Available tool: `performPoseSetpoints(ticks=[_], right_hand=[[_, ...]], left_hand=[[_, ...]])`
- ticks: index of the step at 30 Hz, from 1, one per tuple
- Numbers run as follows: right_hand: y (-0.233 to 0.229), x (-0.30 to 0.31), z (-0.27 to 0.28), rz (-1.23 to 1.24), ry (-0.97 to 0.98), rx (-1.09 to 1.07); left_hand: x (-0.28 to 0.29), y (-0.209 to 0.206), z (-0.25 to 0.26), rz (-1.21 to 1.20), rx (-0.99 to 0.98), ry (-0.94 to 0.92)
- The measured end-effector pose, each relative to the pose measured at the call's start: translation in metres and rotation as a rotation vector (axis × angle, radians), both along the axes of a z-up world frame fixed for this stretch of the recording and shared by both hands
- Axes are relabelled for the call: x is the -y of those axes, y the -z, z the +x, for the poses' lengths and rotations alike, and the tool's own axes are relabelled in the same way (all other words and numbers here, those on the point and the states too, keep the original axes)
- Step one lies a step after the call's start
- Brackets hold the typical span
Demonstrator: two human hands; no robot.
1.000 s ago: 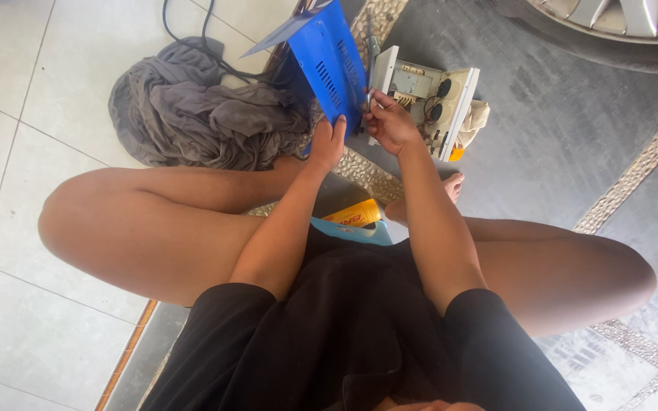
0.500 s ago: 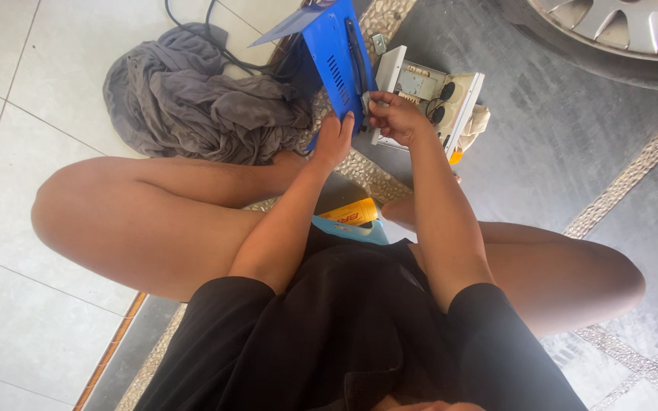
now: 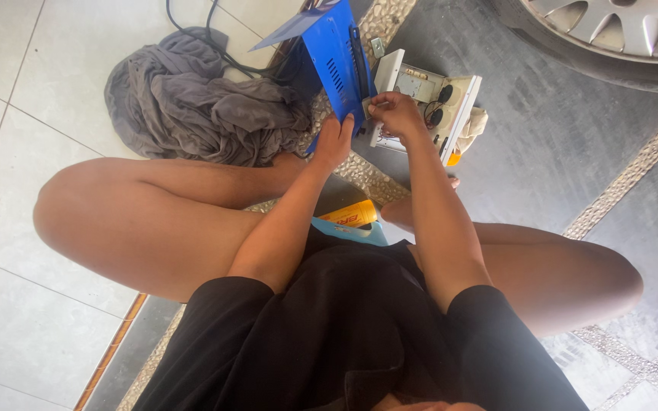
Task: The person sits on the floor and uses a screwdriver to remove screws from a blue metal box. They remove a metal bracket, wipe the box with a cloth, and then reattach the bracket to the box.
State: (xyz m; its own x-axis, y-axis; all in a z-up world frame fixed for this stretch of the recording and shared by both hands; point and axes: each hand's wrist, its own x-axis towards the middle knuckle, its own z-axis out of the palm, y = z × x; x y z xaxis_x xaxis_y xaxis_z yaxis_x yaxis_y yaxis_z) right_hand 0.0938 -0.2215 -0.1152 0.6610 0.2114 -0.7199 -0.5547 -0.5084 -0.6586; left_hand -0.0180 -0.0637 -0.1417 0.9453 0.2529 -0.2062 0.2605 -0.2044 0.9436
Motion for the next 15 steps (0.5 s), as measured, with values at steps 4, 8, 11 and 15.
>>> performPoseSetpoints(ticks=[4,8,11,15], right_hand=[[0.011,-0.003,-0.010,-0.043,0.083,0.189],[0.031,0.005,-0.015,0.218,0.232,0.088],[0.042,0.018,-0.014,0.377,0.302,-0.041],[0.047,0.030,-0.011,0.491,0.286,-0.113]], left_hand=[[0.005,-0.001,0.003,0.039,0.047,-0.008],[0.016,-0.008,0.015,0.068,0.095,-0.063],[0.025,-0.014,0.024,0.067,0.052,-0.101],[0.030,-0.020,0.026,0.043,-0.015,-0.143]])
